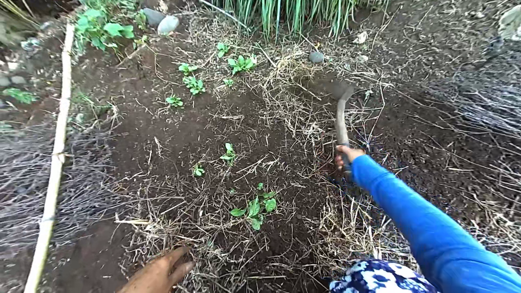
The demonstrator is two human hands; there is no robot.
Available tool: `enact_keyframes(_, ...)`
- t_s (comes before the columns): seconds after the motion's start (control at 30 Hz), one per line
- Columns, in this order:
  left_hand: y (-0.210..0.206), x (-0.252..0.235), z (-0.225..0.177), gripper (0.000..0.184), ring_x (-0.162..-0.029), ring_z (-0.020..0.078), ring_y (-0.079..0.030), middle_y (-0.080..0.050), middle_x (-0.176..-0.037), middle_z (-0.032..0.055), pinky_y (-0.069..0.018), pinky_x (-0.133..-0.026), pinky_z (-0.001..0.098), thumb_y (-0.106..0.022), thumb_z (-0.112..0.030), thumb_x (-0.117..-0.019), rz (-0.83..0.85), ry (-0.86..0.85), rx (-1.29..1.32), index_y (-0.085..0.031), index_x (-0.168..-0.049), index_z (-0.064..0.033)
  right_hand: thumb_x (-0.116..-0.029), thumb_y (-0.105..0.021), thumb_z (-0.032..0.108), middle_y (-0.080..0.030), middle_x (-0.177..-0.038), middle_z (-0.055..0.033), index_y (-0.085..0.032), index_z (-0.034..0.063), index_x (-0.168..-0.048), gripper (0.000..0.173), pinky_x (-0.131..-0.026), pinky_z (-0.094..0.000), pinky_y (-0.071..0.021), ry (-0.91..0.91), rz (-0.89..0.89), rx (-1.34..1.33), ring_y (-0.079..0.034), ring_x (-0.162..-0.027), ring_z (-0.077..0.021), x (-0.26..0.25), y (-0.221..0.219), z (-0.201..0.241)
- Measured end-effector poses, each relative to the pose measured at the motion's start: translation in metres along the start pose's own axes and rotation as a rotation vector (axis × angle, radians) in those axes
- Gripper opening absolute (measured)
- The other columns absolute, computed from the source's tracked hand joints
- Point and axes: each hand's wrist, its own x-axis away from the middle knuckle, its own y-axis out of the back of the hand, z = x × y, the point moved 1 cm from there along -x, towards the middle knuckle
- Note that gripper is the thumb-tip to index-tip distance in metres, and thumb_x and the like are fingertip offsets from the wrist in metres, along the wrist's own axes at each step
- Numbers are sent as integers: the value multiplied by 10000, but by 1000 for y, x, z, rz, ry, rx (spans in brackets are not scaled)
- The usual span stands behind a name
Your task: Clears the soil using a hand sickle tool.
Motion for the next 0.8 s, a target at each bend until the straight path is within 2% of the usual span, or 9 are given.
enact_keyframes(0.13, 7, 6, -3, 523, -1204, 478, -635, -658, -1300, 284, -436, -1061, 668, -553, -352, -1077, -43, 63, 11, -523, -1481, -22, -1091, -432, 356, -429, -577, 52, -463, 139, -982, 245, -425, -244, -452, 43, -103, -339, -443, -417, -65, 6, -27, 67)
enact_keyframes(0.2, 8, 7, -10, 520, -1199, 479, -637, -659, -1296, 287, -439, -1059, 668, -563, -342, -1073, -74, 55, 18, -527, -1479, -18, -1098, -412, 359, -451, -606, 41, -448, 120, -1049, 247, -457, -264, -493, 99, -100, -499, -475, -438, -77, -9, -68, 83)
enact_keyframes(0.3, 7, 3, -19, 523, -1213, 438, -640, -667, -1302, 255, -444, -1076, 630, -563, -347, -1073, -60, 36, 11, -518, -1493, -39, -1074, -482, 339, -478, -676, -16, -489, 22, -1188, 337, -481, -301, -489, 62, -23, -318, -472, -472, -112, -8, -110, 41)
enact_keyframes(0.43, 3, -7, -12, 520, -1201, 415, -651, -673, -1297, 236, -459, -1074, 609, -561, -356, -1073, -6, 1, 9, -517, -1498, -60, -1058, -566, 380, -518, -665, -25, -555, 30, -1214, 383, -453, -321, -504, -17, 125, 167, -508, -463, -132, -1, -71, -9)
enact_keyframes(0.53, 3, -5, 0, 508, -1146, 423, -673, -686, -1250, 251, -480, -1035, 623, -575, -339, -1068, -40, 6, 44, -535, -1480, -45, -1066, -549, 369, -525, -660, -8, -572, 34, -1200, 361, -454, -299, -494, 37, 82, 133, -506, -462, -115, 12, -54, 29)
enact_keyframes(0.6, 6, 1, -1, 495, -1150, 430, -669, -688, -1244, 256, -471, -1038, 631, -571, -323, -1071, -74, 36, 55, -539, -1473, -36, -1074, -509, 375, -493, -634, 14, -535, 58, -1115, 321, -448, -283, -497, 80, 3, -16, -492, -444, -98, 10, -70, 58)
enact_keyframes(0.67, 9, 3, -7, 494, -1159, 431, -662, -685, -1244, 258, -463, -1043, 631, -564, -323, -1075, -92, 55, 56, -538, -1472, -30, -1075, -499, 369, -505, -685, -2, -506, 58, -1177, 327, -492, -305, -530, 99, -58, -132, -523, -477, -115, 3, -95, 77)
enact_keyframes(0.73, 9, 0, -14, 509, -1190, 419, -654, -681, -1275, 239, -456, -1065, 620, -560, -344, -1075, -81, 56, 42, -528, -1488, -48, -1068, -510, 354, -537, -758, -51, -499, 6, -1284, 409, -532, -340, -540, 82, -63, -121, -538, -521, -144, 4, -113, 64)
enact_keyframes(0.8, 9, -4, -17, 505, -1199, 402, -653, -680, -1287, 223, -454, -1075, 607, -559, -344, -1076, -68, 17, 33, -526, -1492, -59, -1057, -540, 340, -505, -698, -33, -518, 9, -1224, 372, -489, -320, -499, 24, -1, -50, -488, -484, -130, 8, -109, 25)
